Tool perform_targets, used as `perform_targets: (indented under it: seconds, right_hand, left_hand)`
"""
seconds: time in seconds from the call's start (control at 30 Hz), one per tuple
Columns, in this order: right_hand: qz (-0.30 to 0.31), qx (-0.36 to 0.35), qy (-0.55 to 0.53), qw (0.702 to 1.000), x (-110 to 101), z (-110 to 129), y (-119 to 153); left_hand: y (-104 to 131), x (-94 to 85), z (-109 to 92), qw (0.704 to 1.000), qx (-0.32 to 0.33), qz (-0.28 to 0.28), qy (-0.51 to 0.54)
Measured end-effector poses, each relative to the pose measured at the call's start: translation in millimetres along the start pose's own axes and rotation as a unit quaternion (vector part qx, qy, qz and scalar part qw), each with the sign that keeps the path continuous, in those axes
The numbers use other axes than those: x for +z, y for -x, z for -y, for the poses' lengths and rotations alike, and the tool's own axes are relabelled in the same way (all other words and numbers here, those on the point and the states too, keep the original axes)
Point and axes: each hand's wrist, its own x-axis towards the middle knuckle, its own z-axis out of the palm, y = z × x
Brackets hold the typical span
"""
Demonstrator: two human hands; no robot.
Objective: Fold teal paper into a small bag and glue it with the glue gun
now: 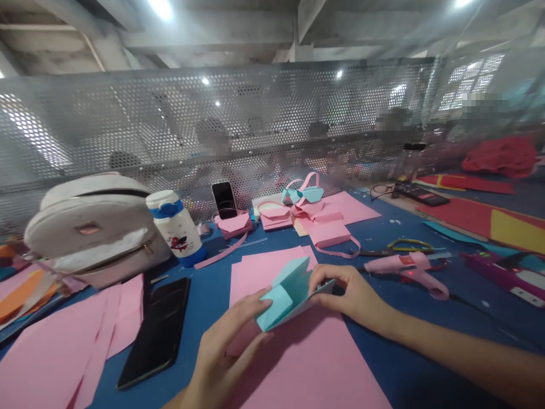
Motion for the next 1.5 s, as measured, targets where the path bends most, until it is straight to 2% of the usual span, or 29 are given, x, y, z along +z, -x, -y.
perform_targets:
  seconds: [0.87,1.03,1.3,1.5]
  right_hand:
    - [-0.003,0.017,-0.017,1.0,5,3,0]
    - [-0.001,0.01,-0.02,1.0,8,2,1]
    - [0.0,-0.015,-0.017,1.0,13,3,6]
    - [0.006,-0.031,-0.015,0.999,13,2,7]
  left_hand:
    - [0,-1.4,0,0.998,0.044,0.033,0.033]
    - [2,1.1,-5,0.998,0.014,0.024,0.063]
    - [6,4.9,-13,0.988,-0.077,0.029,0.129]
    - [7,5.4,-15,0.984,-0.093,0.034,0.15]
